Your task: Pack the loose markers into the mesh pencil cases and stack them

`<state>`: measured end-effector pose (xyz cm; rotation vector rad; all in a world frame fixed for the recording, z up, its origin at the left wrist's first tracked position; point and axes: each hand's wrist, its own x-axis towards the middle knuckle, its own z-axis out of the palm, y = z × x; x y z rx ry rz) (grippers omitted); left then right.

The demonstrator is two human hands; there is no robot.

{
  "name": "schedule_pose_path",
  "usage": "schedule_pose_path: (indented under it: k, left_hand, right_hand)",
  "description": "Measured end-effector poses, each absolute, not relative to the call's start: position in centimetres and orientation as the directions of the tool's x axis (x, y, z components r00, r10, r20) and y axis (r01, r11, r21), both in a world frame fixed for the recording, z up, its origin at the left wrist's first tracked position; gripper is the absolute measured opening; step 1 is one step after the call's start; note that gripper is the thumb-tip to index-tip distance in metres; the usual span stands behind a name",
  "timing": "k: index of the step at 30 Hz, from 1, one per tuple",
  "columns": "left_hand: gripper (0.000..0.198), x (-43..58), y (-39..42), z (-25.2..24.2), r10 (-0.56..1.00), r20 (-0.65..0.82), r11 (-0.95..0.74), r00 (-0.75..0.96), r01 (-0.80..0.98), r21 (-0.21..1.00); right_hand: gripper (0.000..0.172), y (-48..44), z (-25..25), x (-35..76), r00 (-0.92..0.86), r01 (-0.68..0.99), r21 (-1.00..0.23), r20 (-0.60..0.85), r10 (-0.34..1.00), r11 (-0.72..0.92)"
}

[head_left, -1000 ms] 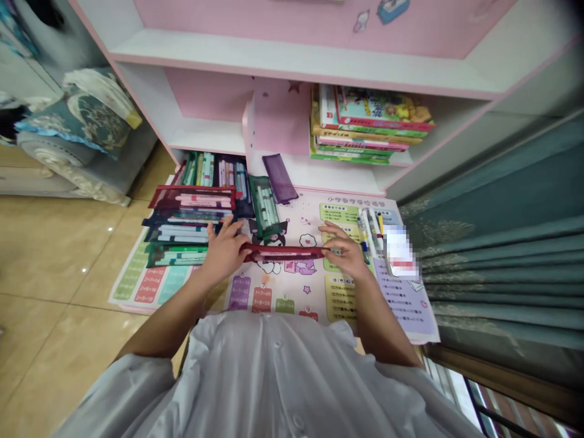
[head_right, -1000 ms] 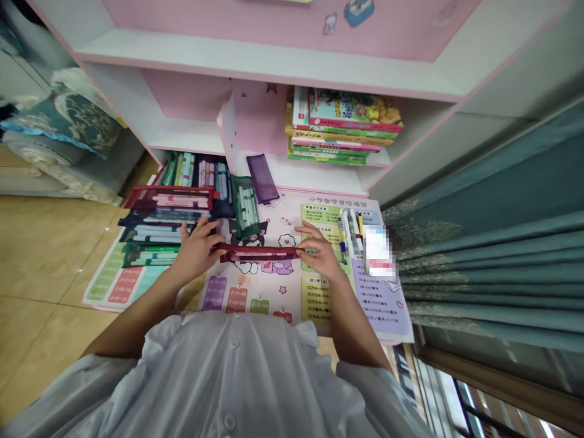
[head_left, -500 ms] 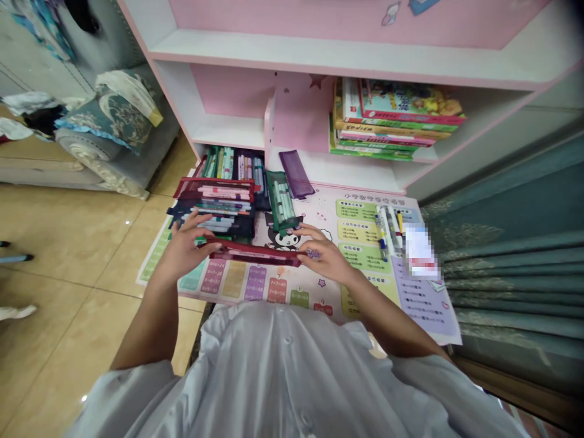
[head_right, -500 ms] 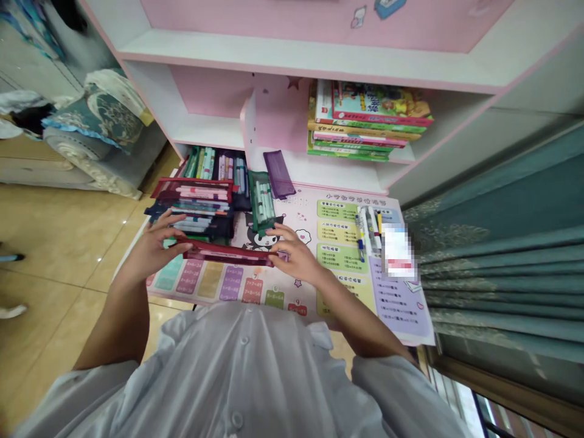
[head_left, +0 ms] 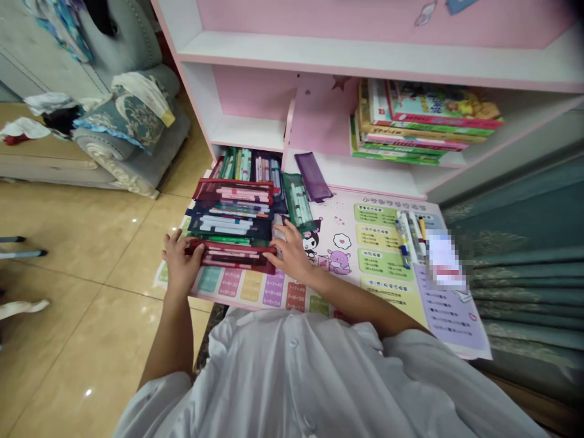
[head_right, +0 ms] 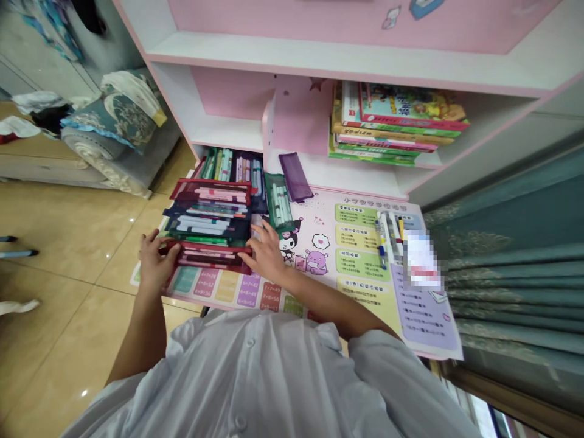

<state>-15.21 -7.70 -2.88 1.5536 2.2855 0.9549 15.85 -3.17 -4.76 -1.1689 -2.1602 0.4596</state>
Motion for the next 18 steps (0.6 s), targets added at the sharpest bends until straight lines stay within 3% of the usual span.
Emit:
schedule_pose_path:
  k: [9, 14, 18]
  left_hand:
    - [0.034, -13.2, -8.6, -3.4, 0.9, 0.194, 0.234, -0.389, 0.81, 0.537]
    - [0.043, -12.3, -8.5, -2.5, 0.858, 0.241, 0.273, -0.453, 0.801, 0.533]
    - [0.037, -8.4, -8.8, -0.3, 0.854, 0.4, 0.074, -0.333, 0.838, 0.54]
  right_hand:
    - [0.032, -3.9, -5.5, 15.9, -0.433, 0.677, -0.485, 0.346, 0.833, 0.553]
    - [0.033, -3.9, -5.6, 15.7, -0.439, 0.672, -0.481, 0.354, 0.826, 0.563]
    - [0.033, -3.9, -5.6, 15.7, -0.449, 0.671, -0.484, 0.337, 0.827, 0.562]
